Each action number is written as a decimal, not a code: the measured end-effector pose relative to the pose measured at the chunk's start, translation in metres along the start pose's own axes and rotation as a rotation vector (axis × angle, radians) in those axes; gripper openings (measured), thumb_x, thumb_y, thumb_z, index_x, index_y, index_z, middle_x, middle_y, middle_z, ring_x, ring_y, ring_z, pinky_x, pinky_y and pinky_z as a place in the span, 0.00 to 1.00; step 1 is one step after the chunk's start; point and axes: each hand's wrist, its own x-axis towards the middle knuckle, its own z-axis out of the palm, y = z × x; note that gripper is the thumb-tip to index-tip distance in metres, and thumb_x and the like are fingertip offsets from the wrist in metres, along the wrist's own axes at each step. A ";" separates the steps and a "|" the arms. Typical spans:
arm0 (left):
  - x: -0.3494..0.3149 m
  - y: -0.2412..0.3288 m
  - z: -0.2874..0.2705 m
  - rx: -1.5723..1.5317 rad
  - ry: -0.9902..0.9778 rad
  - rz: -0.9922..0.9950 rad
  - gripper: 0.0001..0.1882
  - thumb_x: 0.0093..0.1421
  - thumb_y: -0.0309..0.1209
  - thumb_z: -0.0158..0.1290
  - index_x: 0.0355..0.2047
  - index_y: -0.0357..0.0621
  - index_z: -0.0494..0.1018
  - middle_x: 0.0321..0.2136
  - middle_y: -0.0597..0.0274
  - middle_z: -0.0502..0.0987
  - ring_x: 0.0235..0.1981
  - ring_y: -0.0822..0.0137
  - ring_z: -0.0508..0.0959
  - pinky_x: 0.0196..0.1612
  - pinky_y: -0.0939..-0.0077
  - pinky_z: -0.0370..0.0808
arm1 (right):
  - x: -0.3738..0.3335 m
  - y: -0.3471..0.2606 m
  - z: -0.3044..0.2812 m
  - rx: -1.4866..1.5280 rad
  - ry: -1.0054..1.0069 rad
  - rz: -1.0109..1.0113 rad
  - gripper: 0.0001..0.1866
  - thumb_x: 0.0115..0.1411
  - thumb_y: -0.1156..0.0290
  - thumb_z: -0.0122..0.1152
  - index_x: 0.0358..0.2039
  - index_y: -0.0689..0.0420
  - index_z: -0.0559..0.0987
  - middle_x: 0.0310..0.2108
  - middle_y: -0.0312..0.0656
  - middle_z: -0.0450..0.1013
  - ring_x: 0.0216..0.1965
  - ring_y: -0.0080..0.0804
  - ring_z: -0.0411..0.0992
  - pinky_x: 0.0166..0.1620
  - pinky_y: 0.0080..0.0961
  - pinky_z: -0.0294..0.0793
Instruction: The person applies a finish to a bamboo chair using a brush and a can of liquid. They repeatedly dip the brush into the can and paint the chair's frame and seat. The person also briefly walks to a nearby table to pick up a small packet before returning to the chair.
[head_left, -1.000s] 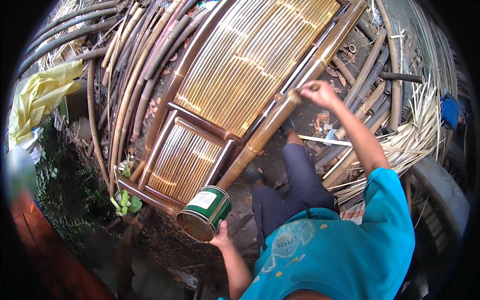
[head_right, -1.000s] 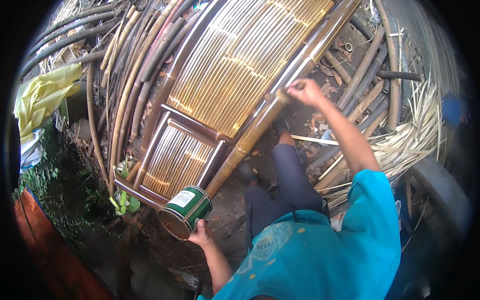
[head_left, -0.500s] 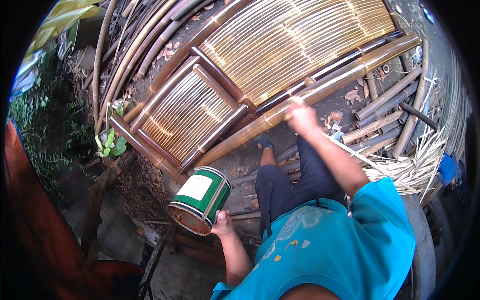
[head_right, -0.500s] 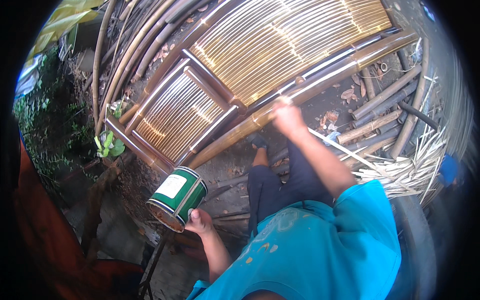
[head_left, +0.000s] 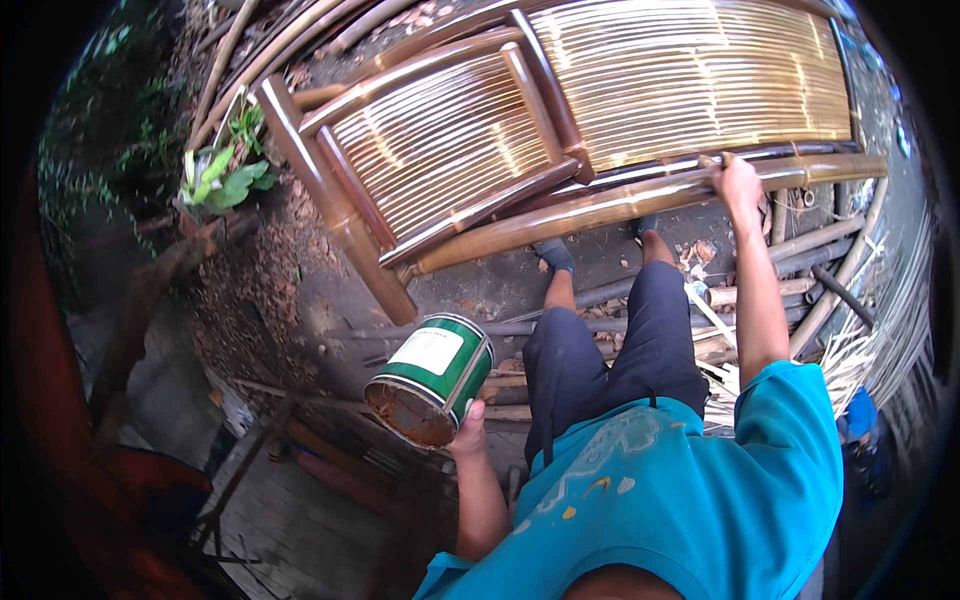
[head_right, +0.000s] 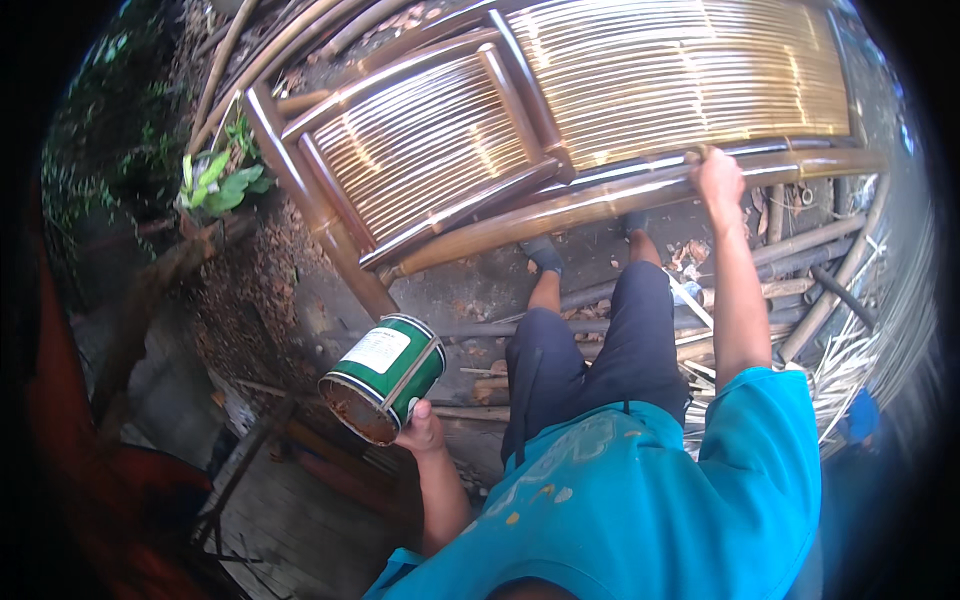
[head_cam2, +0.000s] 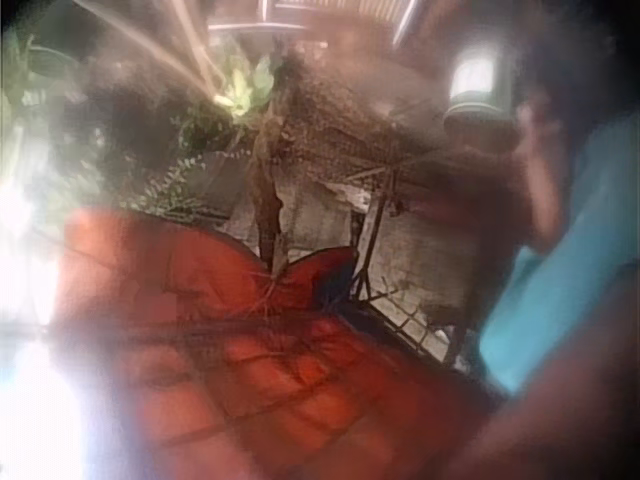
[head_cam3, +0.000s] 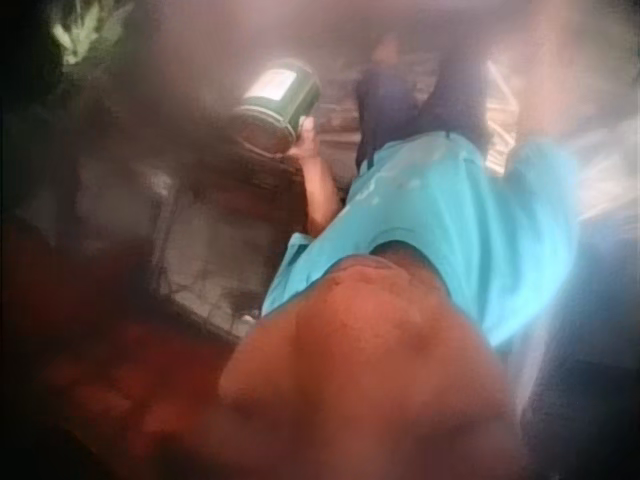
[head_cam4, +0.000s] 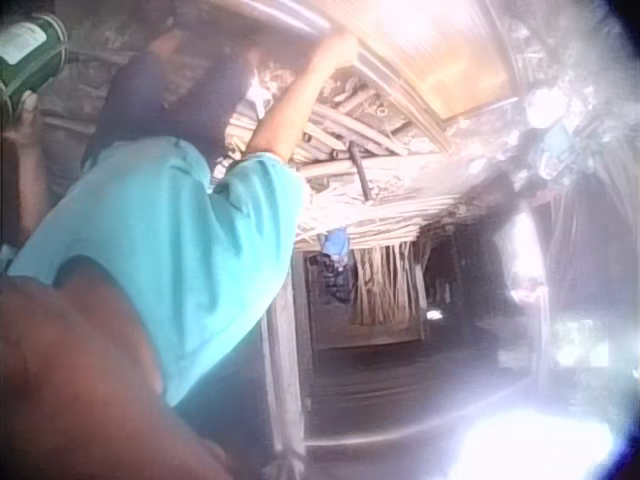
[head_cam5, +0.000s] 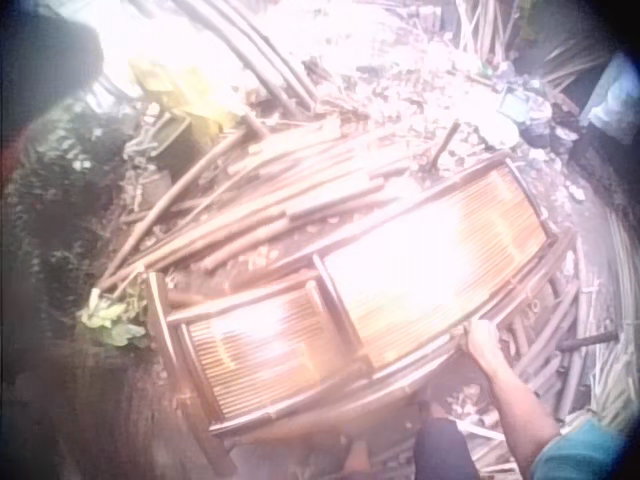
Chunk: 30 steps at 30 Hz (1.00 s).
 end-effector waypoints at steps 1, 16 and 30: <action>0.000 -0.004 -0.012 -0.021 0.014 -0.008 0.43 0.53 0.35 0.66 0.63 0.34 0.56 0.56 0.53 0.67 0.53 0.57 0.71 0.55 0.63 0.71 | 0.002 -0.006 0.001 -0.096 0.078 -0.043 0.19 0.61 0.56 0.57 0.28 0.61 0.81 0.28 0.56 0.78 0.33 0.57 0.78 0.37 0.48 0.78; -0.016 -0.045 -0.149 0.164 0.300 -0.037 0.40 0.55 0.41 0.65 0.61 0.32 0.60 0.56 0.52 0.69 0.53 0.58 0.72 0.55 0.63 0.70 | -0.240 -0.426 0.147 0.719 -0.641 -0.379 0.15 0.58 0.56 0.60 0.39 0.53 0.82 0.36 0.49 0.80 0.41 0.48 0.78 0.48 0.39 0.77; 0.041 -0.018 -0.063 -0.011 0.094 0.030 0.36 0.55 0.33 0.63 0.60 0.31 0.60 0.55 0.51 0.69 0.52 0.58 0.73 0.56 0.63 0.69 | -0.021 0.051 0.023 -0.033 0.238 0.068 0.12 0.59 0.60 0.59 0.36 0.56 0.79 0.31 0.52 0.78 0.35 0.53 0.77 0.39 0.46 0.77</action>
